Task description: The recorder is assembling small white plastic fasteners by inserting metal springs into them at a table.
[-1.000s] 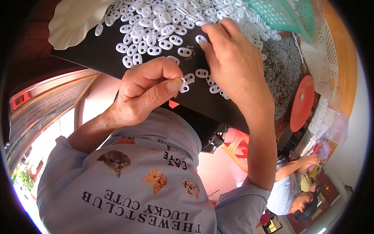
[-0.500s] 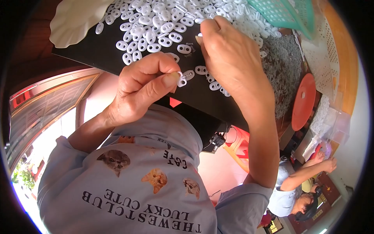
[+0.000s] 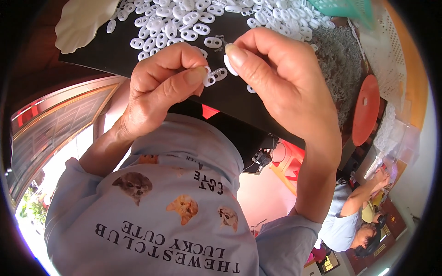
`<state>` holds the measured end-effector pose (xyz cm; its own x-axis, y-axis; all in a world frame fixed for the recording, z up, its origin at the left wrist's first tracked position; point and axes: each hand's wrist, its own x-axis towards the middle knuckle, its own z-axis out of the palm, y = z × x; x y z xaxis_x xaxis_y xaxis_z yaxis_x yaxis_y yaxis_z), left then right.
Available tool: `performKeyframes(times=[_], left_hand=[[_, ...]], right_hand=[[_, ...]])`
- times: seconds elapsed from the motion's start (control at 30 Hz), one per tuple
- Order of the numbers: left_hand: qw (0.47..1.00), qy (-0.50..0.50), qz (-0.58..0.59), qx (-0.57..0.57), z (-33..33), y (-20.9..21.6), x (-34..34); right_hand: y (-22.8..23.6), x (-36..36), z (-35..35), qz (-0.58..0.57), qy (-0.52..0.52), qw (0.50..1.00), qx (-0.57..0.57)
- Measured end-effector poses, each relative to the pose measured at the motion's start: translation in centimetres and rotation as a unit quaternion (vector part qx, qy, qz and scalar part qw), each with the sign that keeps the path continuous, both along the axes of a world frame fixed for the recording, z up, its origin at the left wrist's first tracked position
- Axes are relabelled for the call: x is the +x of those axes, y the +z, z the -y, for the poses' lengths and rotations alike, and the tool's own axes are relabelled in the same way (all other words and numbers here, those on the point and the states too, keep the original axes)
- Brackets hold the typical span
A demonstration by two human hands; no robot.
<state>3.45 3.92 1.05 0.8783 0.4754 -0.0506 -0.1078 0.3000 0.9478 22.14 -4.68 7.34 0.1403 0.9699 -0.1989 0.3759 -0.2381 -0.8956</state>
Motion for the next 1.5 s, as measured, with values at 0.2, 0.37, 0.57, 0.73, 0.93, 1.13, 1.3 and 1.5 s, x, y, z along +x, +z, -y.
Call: performKeyframes(times=[0.2, 0.37, 0.57, 0.73, 0.93, 1.13, 1.3, 1.5], left_hand=[[1.0, -0.008, -0.001, 0.025, 0.0, -0.1, 0.1], [0.999, -0.014, -0.012, 0.031, 0.2, 0.2, 0.2], [0.999, -0.009, -0.016, 0.042, 0.2, 0.2, 0.2], [0.999, 0.0, 0.005, 0.045, 0.4, 0.0, 0.3], [0.999, 0.018, 0.008, 0.044, 0.6, -0.4, 0.3], [1.0, 0.013, -0.019, 0.009, 0.3, 0.5, -0.1], [0.999, 0.024, -0.009, -0.03, 0.4, 0.4, 0.1], [0.997, -0.003, 0.0, -0.083, -0.2, 0.4, -0.1]], right_hand=[[-0.1, -0.1, 0.3, 0.015, 0.017, 1.0, -0.003], [-0.1, -0.2, 0.5, 0.016, 0.007, 1.0, 0.001], [-0.2, -0.6, 0.6, -0.005, -0.004, 1.0, -0.003], [-0.7, -1.5, 0.7, -0.034, -0.027, 0.999, 0.002], [-1.0, -2.6, 0.8, -0.047, -0.072, 0.996, 0.004], [-1.3, -3.4, 1.4, 0.034, -0.078, 0.994, 0.072], [-3.0, -2.1, 1.4, 0.239, 0.042, 0.943, 0.228], [-3.0, -1.9, 1.2, 0.298, 0.092, 0.911, 0.269]])
